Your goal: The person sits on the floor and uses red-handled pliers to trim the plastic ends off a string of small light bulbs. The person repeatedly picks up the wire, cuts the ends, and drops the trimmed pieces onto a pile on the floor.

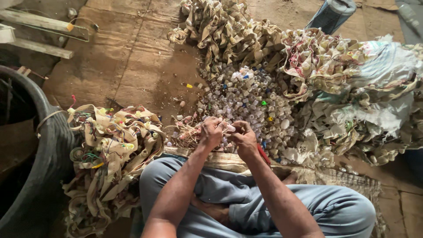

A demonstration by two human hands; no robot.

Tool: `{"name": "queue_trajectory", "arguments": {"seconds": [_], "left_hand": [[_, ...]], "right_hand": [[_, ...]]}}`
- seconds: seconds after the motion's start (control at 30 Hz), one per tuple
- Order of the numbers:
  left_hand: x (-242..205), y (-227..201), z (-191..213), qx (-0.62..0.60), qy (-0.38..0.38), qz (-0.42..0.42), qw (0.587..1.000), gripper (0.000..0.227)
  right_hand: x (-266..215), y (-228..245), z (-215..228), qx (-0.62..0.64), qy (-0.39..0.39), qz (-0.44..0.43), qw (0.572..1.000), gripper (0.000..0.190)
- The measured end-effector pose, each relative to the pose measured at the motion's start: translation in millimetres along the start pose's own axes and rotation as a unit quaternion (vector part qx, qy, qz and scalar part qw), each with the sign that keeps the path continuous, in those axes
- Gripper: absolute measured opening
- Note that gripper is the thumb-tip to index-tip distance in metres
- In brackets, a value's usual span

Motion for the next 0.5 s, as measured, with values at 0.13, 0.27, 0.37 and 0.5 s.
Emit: {"name": "queue_trajectory", "arguments": {"seconds": [0.13,0.27,0.37,0.5], "left_hand": [[2,-2,-3,0.009,-0.002,0.019,1.000,0.030],[-1,-4,1,0.001,-0.034,0.006,0.999,0.025],[-1,-6,1,-0.014,-0.034,0.016,0.999,0.026],[-1,-6,5,-0.017,-0.045,0.016,0.999,0.025]], "right_hand": [[-1,-6,5,-0.011,-0.072,-0.136,0.988,0.036],[1,9,-10,0.028,0.009,-0.028,0.999,0.028],[-2,0,-9,0.082,-0.018,-0.101,0.991,0.020],[3,5,-9,0.068,-0.016,-0.053,0.996,0.027]]}}
Point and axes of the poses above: each hand's wrist, its own x-axis towards the middle knuckle, its own z-axis out of the back of the hand, y = z × x, the point moved 6 cm from there along x, towards the middle knuckle, and after that the axes turned 11 degrees about y, right-handed, at the moved point
